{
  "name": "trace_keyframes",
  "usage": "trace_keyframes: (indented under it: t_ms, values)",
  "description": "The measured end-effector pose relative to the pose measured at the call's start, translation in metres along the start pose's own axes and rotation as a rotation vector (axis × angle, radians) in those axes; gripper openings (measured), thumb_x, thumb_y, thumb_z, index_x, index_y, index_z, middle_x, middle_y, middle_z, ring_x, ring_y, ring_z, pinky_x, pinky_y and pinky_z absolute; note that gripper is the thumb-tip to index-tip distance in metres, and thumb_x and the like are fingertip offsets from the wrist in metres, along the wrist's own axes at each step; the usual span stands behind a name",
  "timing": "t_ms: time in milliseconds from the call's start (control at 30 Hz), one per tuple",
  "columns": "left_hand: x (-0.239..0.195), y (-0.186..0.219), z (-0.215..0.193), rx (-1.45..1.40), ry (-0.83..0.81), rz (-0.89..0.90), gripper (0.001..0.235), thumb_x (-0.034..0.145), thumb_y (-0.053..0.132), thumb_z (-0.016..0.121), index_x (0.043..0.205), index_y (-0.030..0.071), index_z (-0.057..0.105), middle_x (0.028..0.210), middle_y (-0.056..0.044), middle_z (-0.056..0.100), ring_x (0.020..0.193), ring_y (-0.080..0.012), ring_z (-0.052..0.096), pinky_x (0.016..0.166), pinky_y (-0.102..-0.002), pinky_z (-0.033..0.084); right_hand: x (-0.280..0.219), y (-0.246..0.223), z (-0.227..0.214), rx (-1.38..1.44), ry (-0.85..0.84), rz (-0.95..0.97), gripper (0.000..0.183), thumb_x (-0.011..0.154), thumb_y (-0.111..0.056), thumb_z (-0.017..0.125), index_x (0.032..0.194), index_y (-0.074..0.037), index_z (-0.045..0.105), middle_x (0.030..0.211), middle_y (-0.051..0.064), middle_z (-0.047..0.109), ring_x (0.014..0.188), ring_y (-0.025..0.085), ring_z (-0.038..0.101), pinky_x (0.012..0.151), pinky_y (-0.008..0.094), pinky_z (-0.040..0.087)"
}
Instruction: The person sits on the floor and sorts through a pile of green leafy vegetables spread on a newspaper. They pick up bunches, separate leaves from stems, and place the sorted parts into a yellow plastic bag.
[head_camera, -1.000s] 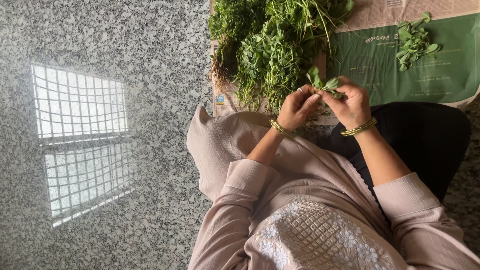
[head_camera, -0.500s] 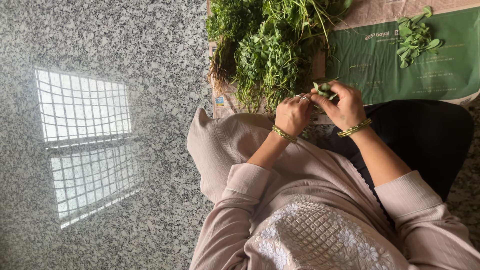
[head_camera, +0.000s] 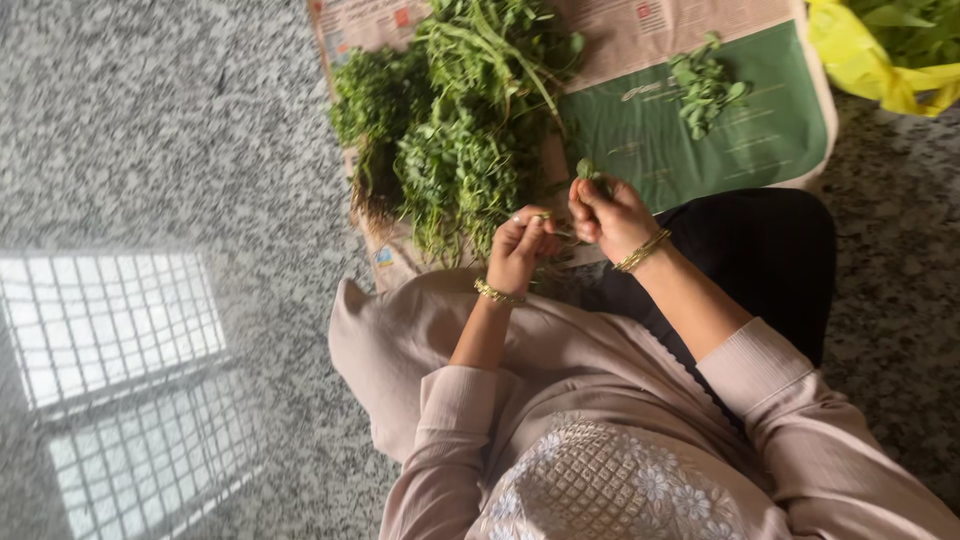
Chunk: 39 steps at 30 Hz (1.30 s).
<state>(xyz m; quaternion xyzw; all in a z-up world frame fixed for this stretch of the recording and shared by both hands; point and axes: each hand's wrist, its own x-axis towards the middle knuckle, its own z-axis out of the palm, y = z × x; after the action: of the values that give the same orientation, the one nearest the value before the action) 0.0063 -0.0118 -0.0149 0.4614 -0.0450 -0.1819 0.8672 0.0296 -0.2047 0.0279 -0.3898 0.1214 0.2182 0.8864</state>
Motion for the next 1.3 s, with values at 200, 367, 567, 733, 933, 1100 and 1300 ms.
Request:
trace_keyframes:
  t_ms: [200,367,567,733,933,1100,1300]
  values:
    - [0.001,0.012,-0.002,-0.019,0.078,0.045,0.023,0.113,0.019,0.049,0.104,0.005,0.064,0.07,0.002,0.047,0.063,-0.0097,0.044,0.064,-0.028,0.044,0.013,-0.071,-0.058,-0.712,0.513,-0.659,0.012,0.11,-0.015,0.058,0.109,-0.005,0.065,0.081,-0.001,0.067,0.062,0.004,0.055,0.054,0.02,0.045]
    - [-0.001,0.018,0.001,-0.028,0.137,0.033,0.022,0.113,0.019,0.05,0.111,0.004,0.065,0.079,-0.002,0.058,0.071,-0.0128,0.055,0.069,-0.03,0.048,0.031,-0.1,-0.13,-1.392,0.619,-0.978,0.038,0.106,-0.002,0.059,0.141,0.008,0.048,0.124,0.029,0.058,0.106,0.037,0.058,0.09,0.044,0.051]
    - [-0.003,0.026,0.001,-0.094,0.104,0.1,0.019,0.112,0.017,0.05,0.12,0.004,0.062,0.09,-0.005,0.064,0.082,-0.0165,0.064,0.082,-0.035,0.056,0.037,-0.082,-0.138,-1.369,0.542,-0.778,0.058,0.102,0.006,0.058,0.155,-0.001,0.038,0.153,0.027,0.048,0.142,0.039,0.047,0.119,0.046,0.041]
    - [0.003,0.035,0.009,-0.326,0.128,0.173,0.012,0.111,0.016,0.05,0.115,0.007,0.057,0.094,-0.007,0.065,0.086,-0.0194,0.065,0.089,-0.041,0.057,0.015,-0.02,-0.05,-1.381,-0.318,-0.646,0.038,0.088,0.007,0.066,0.122,-0.011,0.07,0.142,0.01,0.068,0.138,0.031,0.058,0.115,0.038,0.051]
    - [-0.001,0.031,-0.021,-0.672,0.229,0.291,0.006,0.111,0.015,0.052,0.115,0.011,0.055,0.101,-0.004,0.064,0.094,-0.0189,0.063,0.093,-0.041,0.055,-0.011,0.055,0.039,-1.38,-0.367,-0.039,0.037,0.089,-0.024,0.077,0.121,-0.009,0.067,0.105,0.012,0.075,0.095,0.024,0.072,0.085,0.04,0.056]
    - [0.007,0.018,-0.049,-0.745,0.284,0.435,0.015,0.114,0.017,0.054,0.127,0.009,0.054,0.113,-0.008,0.064,0.106,-0.024,0.063,0.1,-0.046,0.052,-0.003,0.084,0.025,-1.114,-0.327,-0.15,0.018,0.091,-0.01,0.07,0.108,-0.004,0.071,0.094,0.007,0.078,0.087,0.019,0.075,0.08,0.034,0.059]
    - [0.003,0.047,-0.043,-0.655,0.293,0.354,0.05,0.112,0.028,0.045,0.156,0.005,0.035,0.148,-0.018,0.054,0.137,-0.0347,0.053,0.114,-0.051,0.045,0.014,0.071,0.011,-1.002,-0.14,-0.204,0.013,0.098,-0.001,0.064,0.11,0.0,0.067,0.099,0.005,0.072,0.089,0.013,0.07,0.08,0.027,0.056]
